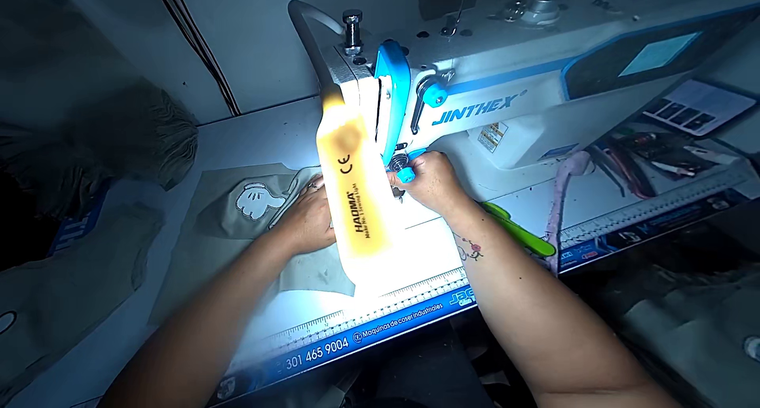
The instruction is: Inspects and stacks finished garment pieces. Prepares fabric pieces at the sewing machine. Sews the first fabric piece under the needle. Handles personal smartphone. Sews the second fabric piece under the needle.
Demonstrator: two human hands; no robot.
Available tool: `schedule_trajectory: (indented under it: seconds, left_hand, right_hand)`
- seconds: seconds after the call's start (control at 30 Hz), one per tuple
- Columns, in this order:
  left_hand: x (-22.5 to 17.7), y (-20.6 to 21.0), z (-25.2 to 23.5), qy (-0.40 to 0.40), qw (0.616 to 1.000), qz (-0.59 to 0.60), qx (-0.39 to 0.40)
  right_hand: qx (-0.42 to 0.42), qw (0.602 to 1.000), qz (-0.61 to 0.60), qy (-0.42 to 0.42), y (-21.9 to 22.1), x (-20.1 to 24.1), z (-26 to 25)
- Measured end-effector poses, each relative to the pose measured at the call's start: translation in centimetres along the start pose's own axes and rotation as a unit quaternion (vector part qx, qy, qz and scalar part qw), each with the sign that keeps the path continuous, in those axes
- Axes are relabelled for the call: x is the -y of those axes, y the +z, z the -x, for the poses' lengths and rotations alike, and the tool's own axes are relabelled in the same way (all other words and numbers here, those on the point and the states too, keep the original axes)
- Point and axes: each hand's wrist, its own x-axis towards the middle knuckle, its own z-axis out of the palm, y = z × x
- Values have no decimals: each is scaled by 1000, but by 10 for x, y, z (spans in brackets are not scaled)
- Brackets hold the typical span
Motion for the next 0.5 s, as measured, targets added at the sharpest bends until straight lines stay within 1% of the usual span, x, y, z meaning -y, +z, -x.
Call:
schedule_trajectory:
  seconds: [0.13,0.3,0.5]
  left_hand:
    - [-3,1,1,6,1000,3,-17]
    - [-5,4,3,16,999,11,-37]
    - [-5,4,2,19,999,6,-47]
  right_hand:
    - [-6,1000,-2,-11,2,-3,0]
    - [23,998,31,-38,-2,-2,2]
    - [-3,999,30,-41,-2,-3,3]
